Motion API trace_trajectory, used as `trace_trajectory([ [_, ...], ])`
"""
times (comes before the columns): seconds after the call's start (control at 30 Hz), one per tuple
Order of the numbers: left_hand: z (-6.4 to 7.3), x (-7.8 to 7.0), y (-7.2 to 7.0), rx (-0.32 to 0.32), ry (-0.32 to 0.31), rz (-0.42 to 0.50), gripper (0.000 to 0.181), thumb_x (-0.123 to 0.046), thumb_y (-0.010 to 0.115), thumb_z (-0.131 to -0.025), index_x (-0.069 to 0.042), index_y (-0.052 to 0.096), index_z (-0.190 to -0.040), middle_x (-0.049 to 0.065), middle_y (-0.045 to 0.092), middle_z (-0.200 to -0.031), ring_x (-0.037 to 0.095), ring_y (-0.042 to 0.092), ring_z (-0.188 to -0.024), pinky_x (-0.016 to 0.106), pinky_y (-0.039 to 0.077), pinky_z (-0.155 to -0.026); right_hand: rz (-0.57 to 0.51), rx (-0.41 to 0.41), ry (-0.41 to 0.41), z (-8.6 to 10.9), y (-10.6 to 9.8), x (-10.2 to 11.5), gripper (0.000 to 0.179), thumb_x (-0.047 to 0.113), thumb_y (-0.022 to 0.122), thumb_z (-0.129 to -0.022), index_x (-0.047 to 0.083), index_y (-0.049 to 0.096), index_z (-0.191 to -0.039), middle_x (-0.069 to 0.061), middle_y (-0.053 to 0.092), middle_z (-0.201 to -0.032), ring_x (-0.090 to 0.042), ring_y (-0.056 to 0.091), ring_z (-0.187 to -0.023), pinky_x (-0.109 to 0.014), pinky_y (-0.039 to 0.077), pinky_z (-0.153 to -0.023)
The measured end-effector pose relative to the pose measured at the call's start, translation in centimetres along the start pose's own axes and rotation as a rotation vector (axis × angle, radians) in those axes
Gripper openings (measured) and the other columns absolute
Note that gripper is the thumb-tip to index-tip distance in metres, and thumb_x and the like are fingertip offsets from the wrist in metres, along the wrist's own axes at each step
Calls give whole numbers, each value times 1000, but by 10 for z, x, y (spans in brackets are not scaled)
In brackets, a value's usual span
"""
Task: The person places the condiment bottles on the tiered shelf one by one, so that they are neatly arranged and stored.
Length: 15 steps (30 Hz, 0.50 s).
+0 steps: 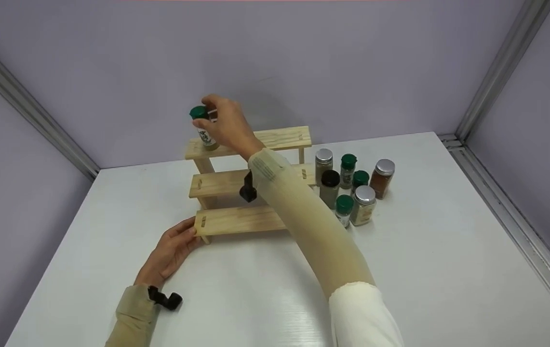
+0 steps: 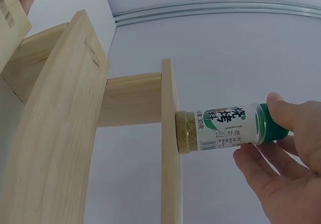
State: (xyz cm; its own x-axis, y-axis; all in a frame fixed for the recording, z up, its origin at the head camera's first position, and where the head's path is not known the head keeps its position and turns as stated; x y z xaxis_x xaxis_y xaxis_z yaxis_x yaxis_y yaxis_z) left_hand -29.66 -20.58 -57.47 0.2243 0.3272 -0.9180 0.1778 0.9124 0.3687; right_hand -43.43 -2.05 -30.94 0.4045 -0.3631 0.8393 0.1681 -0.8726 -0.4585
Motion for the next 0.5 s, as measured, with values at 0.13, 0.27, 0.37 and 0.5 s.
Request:
trace_trajectory([
  [0.13,-2,0,-2,-12,-11,-4,57,-6,62,-108,7,40,-159,17,56,-147,19,64,-125,29,57,-103,-2,-10,-13,1,-7,6,54,22,77,-102,9,58,-151,-11,65,-144,-24,67,-130,-30,57,-108],
  [0.27,-5,0,-3,-28,-23,4,55,-3,60,-108,7,40,-159,16,55,-148,18,64,-126,29,56,-104,24,-13,-36,6,-16,11,53,21,75,-103,8,58,-151,-13,65,-145,-26,66,-133,-32,55,-111],
  [0.37,-7,-1,-3,-29,-19,4,55,-3,60,-108,6,41,-159,16,55,-148,18,63,-126,29,56,-104,33,-12,-50,12,-24,15,52,21,75,-103,8,59,-150,-14,64,-146,-26,65,-133,-36,54,-113],
  [0.5,-11,-2,-2,-24,-14,3,55,-4,62,-107,5,43,-158,16,56,-148,18,63,-126,28,57,-103,48,-14,-74,22,-37,20,52,21,75,-103,7,59,-150,-14,65,-145,-27,65,-133,-37,53,-114],
])
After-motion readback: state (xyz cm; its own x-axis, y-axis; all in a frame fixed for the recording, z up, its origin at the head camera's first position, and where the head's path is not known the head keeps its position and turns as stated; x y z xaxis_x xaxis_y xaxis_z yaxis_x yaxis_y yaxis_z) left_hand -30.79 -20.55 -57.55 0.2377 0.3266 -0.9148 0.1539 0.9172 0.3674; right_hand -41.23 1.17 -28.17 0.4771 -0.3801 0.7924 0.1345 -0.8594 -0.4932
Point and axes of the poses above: each hand's wrist, its own z-axis away from the middle knuckle, its own y-axis out of the palm, x = y × z, the point moved 10 cm from there along -z, towards the middle knuckle
